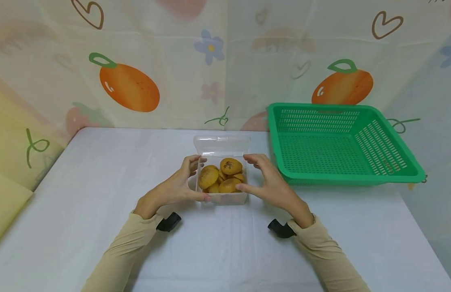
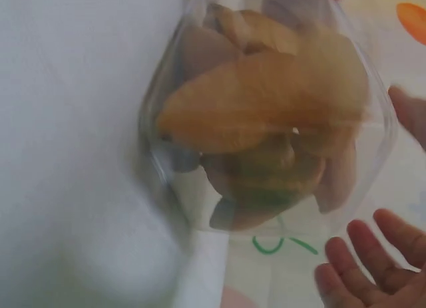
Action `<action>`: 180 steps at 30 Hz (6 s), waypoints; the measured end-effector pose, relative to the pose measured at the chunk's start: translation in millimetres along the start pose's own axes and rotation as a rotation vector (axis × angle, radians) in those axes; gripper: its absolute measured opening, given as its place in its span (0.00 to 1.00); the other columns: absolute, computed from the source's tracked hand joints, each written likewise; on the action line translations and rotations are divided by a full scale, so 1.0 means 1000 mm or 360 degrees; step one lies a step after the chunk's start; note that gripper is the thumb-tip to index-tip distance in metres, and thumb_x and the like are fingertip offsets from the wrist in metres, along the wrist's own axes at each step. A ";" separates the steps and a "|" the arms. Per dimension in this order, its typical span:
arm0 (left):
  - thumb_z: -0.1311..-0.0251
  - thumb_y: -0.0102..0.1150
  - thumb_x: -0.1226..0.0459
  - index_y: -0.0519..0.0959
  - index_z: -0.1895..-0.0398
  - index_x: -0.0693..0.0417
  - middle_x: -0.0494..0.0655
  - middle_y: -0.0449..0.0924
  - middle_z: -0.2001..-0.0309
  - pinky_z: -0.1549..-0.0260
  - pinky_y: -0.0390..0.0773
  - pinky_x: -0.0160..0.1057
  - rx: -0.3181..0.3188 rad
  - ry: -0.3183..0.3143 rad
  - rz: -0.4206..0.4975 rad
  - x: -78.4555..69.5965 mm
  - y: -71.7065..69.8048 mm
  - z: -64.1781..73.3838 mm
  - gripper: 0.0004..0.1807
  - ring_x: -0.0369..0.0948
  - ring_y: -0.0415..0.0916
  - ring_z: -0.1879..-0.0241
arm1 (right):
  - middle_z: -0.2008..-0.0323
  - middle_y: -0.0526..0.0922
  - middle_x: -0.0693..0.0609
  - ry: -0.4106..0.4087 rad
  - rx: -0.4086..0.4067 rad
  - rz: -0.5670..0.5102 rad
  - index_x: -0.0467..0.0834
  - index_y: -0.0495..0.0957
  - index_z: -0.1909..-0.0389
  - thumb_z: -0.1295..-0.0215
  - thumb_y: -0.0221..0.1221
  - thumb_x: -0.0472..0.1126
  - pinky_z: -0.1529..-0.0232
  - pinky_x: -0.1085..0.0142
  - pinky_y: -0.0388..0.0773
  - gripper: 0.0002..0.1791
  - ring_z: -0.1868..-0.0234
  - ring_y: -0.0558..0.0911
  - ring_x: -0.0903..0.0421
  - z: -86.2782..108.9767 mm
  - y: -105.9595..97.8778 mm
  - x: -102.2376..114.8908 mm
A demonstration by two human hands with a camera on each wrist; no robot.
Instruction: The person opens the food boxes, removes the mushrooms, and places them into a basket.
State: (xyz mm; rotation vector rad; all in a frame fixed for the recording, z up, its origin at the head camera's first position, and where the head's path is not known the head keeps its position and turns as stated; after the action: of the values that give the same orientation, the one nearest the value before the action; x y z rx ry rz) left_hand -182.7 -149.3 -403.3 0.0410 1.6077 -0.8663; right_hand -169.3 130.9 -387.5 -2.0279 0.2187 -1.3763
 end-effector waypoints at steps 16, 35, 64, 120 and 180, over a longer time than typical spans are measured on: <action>0.53 0.78 0.53 0.39 0.24 0.55 0.59 0.53 0.25 0.27 0.57 0.62 0.0015 -0.0086 -0.0012 0.000 0.004 0.000 0.65 0.59 0.53 0.25 | 0.44 0.81 0.47 -0.0179 -0.0085 0.0138 0.41 0.79 0.42 0.41 0.70 0.44 0.39 0.52 0.78 0.26 0.40 0.78 0.49 0.002 0.012 0.015; 0.51 0.76 0.52 0.40 0.25 0.52 0.59 0.53 0.26 0.29 0.59 0.63 0.0023 -0.0106 -0.0046 -0.001 0.005 -0.001 0.62 0.62 0.53 0.26 | 0.47 0.82 0.51 -0.0107 0.0315 0.0332 0.43 0.81 0.44 0.32 0.62 0.50 0.39 0.51 0.73 0.21 0.42 0.76 0.50 -0.006 0.012 0.028; 0.50 0.76 0.51 0.39 0.25 0.51 0.58 0.53 0.25 0.30 0.59 0.66 0.0029 -0.0097 -0.0021 0.003 0.005 -0.001 0.61 0.65 0.52 0.26 | 0.52 0.79 0.51 -0.0075 0.0380 0.0374 0.43 0.82 0.45 0.35 0.64 0.49 0.34 0.46 0.63 0.21 0.47 0.75 0.53 -0.010 0.011 0.029; 0.51 0.76 0.51 0.40 0.25 0.52 0.57 0.53 0.25 0.29 0.59 0.64 0.0030 -0.0103 -0.0044 0.004 0.005 -0.001 0.61 0.63 0.52 0.25 | 0.50 0.85 0.46 -0.0424 -0.0261 0.0139 0.41 0.83 0.51 0.55 0.75 0.33 0.49 0.65 0.83 0.25 0.49 0.83 0.51 -0.004 -0.012 0.020; 0.50 0.76 0.54 0.40 0.25 0.46 0.58 0.51 0.24 0.29 0.58 0.65 0.0035 -0.0111 -0.0027 0.002 0.005 0.000 0.60 0.64 0.52 0.25 | 0.47 0.78 0.37 0.0320 -0.0440 0.0413 0.34 0.71 0.43 0.39 0.67 0.37 0.67 0.89 0.73 0.25 0.58 0.79 0.77 0.042 -0.158 -0.067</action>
State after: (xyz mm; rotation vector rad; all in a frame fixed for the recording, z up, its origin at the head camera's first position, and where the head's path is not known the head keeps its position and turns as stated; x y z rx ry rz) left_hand -180.5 -146.8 -407.7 0.0122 1.5353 -0.8893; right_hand -196.5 301.5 -351.8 -1.9886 0.7715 -1.4433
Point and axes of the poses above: each hand's wrist, its own z-axis away from the middle knuckle, its own y-axis out of the palm, x = y × z, the point moved 1 cm from there along -z, towards the middle knuckle
